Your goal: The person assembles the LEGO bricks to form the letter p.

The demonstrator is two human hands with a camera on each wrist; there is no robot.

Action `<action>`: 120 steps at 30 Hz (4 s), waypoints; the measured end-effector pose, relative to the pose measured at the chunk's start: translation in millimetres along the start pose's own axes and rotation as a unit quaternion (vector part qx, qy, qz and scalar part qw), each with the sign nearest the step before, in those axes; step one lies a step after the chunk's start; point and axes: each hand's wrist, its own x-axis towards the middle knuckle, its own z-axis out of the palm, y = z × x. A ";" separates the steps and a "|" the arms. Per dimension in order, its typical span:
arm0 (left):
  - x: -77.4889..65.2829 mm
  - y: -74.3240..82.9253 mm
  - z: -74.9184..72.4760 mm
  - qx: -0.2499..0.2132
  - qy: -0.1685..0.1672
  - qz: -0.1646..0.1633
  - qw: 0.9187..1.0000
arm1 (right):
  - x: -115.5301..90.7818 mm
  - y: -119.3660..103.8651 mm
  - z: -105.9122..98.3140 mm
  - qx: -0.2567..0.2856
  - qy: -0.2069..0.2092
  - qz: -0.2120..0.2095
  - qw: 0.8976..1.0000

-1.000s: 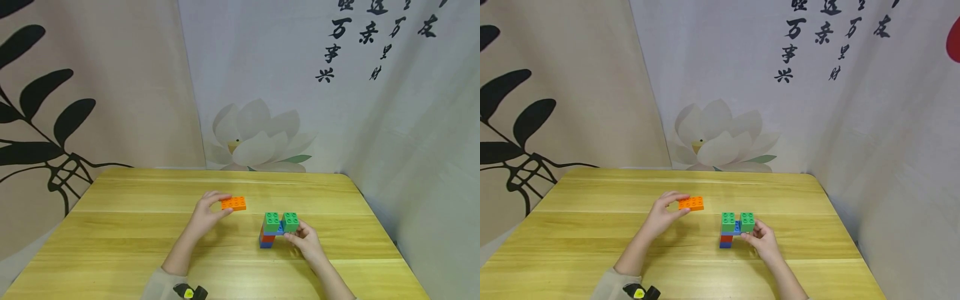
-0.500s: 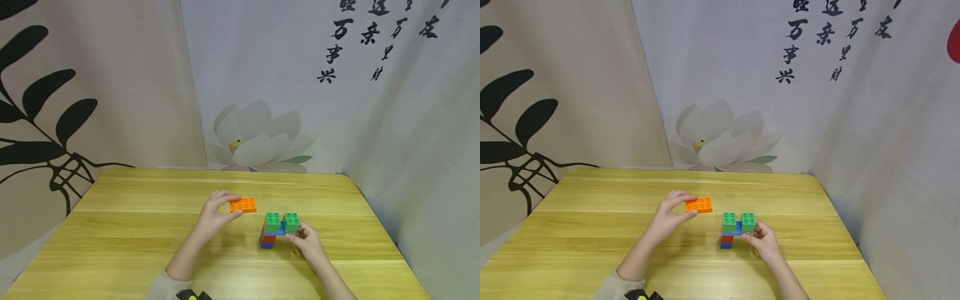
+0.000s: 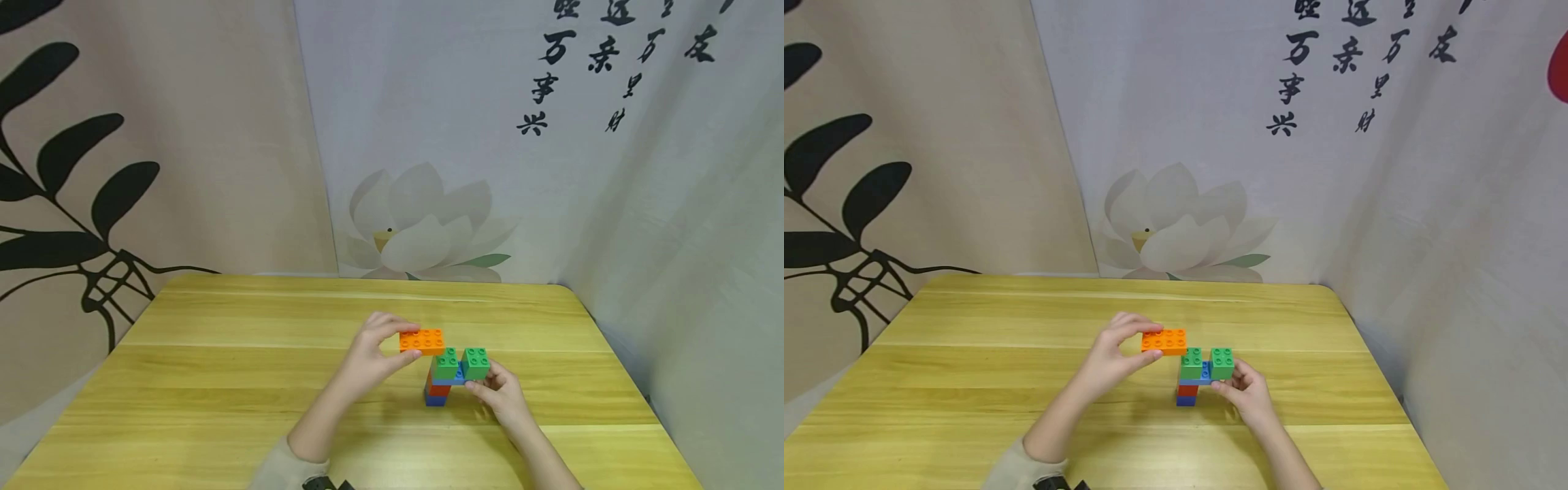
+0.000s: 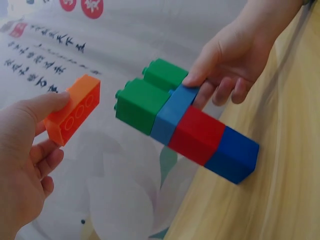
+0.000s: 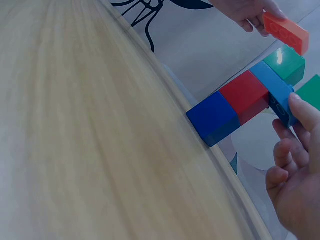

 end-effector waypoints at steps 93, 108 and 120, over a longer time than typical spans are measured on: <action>23.6 16.6 36.5 0.122 -0.125 0.103 0.979 | 0.7 0.0 1.7 -0.021 0.000 0.000 1.000; 24.5 18.7 35.1 0.139 -0.128 0.105 0.976 | -0.2 -2.6 3.8 -0.037 0.000 -0.011 0.999; 21.9 15.0 39.0 0.173 -0.119 0.114 0.971 | -1.5 -1.6 2.0 -0.033 0.010 -0.009 0.999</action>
